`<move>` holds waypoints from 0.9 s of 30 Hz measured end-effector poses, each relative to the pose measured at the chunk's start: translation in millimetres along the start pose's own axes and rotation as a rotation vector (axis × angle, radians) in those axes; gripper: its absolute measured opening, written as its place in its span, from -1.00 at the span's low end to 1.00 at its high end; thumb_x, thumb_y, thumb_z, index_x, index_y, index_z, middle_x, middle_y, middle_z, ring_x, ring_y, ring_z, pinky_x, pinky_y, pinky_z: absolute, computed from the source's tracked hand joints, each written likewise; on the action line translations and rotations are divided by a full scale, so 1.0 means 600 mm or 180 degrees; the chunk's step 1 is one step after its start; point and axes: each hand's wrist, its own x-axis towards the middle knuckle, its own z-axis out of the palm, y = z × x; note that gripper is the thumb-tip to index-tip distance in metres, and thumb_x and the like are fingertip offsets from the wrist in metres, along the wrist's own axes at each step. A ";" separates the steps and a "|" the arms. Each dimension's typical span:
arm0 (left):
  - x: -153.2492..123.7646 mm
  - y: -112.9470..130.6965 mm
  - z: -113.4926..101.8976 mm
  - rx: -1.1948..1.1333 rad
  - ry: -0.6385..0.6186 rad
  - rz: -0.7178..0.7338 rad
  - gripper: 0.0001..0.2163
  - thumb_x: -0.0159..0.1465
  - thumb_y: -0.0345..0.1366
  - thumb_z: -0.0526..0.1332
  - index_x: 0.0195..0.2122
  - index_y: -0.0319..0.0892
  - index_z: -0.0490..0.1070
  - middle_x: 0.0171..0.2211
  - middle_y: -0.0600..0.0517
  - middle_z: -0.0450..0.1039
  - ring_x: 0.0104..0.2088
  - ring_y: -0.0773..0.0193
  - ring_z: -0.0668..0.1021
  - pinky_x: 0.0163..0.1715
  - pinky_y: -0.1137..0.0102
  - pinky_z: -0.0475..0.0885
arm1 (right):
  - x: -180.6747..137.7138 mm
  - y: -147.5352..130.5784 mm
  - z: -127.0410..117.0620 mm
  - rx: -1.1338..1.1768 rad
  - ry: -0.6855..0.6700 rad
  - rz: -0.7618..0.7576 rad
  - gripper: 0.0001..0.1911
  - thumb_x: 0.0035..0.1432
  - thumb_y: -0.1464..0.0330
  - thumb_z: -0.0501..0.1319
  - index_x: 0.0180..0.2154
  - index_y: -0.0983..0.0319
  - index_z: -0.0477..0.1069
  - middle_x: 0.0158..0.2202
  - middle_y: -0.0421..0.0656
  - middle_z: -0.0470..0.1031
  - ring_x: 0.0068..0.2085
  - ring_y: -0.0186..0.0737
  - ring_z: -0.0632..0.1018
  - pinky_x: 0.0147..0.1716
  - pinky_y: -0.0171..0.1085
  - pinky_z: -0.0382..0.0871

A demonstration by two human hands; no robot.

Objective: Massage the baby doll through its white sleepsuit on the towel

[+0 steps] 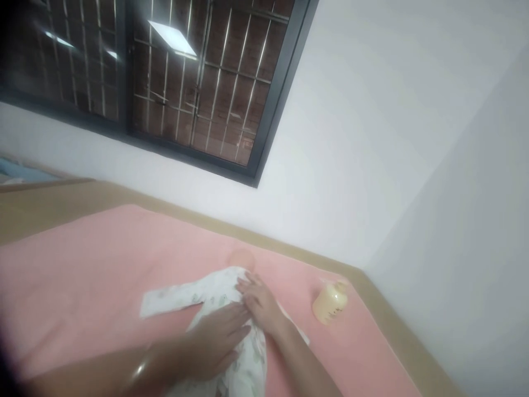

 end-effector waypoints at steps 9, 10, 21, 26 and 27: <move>-0.003 0.003 -0.004 0.0044 0.0074 0.0097 -0.64 0.27 -0.21 0.08 0.04 -0.26 0.32 0.07 -0.21 0.36 0.08 -0.03 0.37 0.14 0.09 0.21 | 0.080 0.009 0.026 -0.0363 -0.0697 -0.0169 -0.48 0.37 0.09 -0.17 0.16 0.13 0.31 0.27 -0.11 0.16 0.31 -0.15 0.12 0.28 0.04 -0.13; -0.003 0.002 -0.002 0.0043 0.0107 0.0125 -0.64 0.27 -0.21 0.08 0.03 -0.27 0.32 0.06 -0.22 0.36 0.08 -0.02 0.37 0.14 0.09 0.20 | 0.074 0.020 0.026 -0.0350 -0.0597 -0.0105 -0.47 0.36 0.09 -0.15 0.19 0.16 0.27 0.29 -0.08 0.11 0.32 -0.14 0.09 0.28 0.04 -0.13; 0.001 -0.005 0.001 -0.0480 -0.0018 0.0048 -0.62 0.19 -0.13 0.12 -0.03 -0.23 0.32 -0.06 -0.14 0.41 -0.09 0.01 0.43 -0.05 0.14 0.33 | 0.037 -0.052 0.023 -0.0170 -0.0809 -0.0410 -0.52 0.41 0.22 -0.24 0.18 0.06 0.28 0.25 -0.21 0.22 0.33 -0.20 0.06 0.30 0.12 -0.32; -0.002 -0.002 -0.005 -0.0319 -0.0064 0.0084 -0.70 0.21 -0.13 0.13 -0.12 -0.22 0.35 -0.10 -0.15 0.43 -0.09 -0.01 0.43 -0.04 0.14 0.32 | 0.075 -0.026 0.026 -0.0405 -0.0884 -0.0134 -0.50 0.40 0.17 -0.22 0.20 0.13 0.26 0.28 -0.13 0.14 0.32 -0.15 0.07 0.29 0.12 -0.24; -0.003 -0.001 -0.007 -0.0268 -0.0059 0.0121 -0.70 0.22 -0.13 0.13 -0.12 -0.22 0.35 -0.08 -0.16 0.43 -0.06 -0.01 0.42 -0.01 0.14 0.31 | 0.073 -0.017 0.022 -0.0407 -0.0841 -0.0026 -0.49 0.40 0.16 -0.21 0.22 0.15 0.21 0.30 -0.10 0.10 0.33 -0.13 0.06 0.29 0.12 -0.23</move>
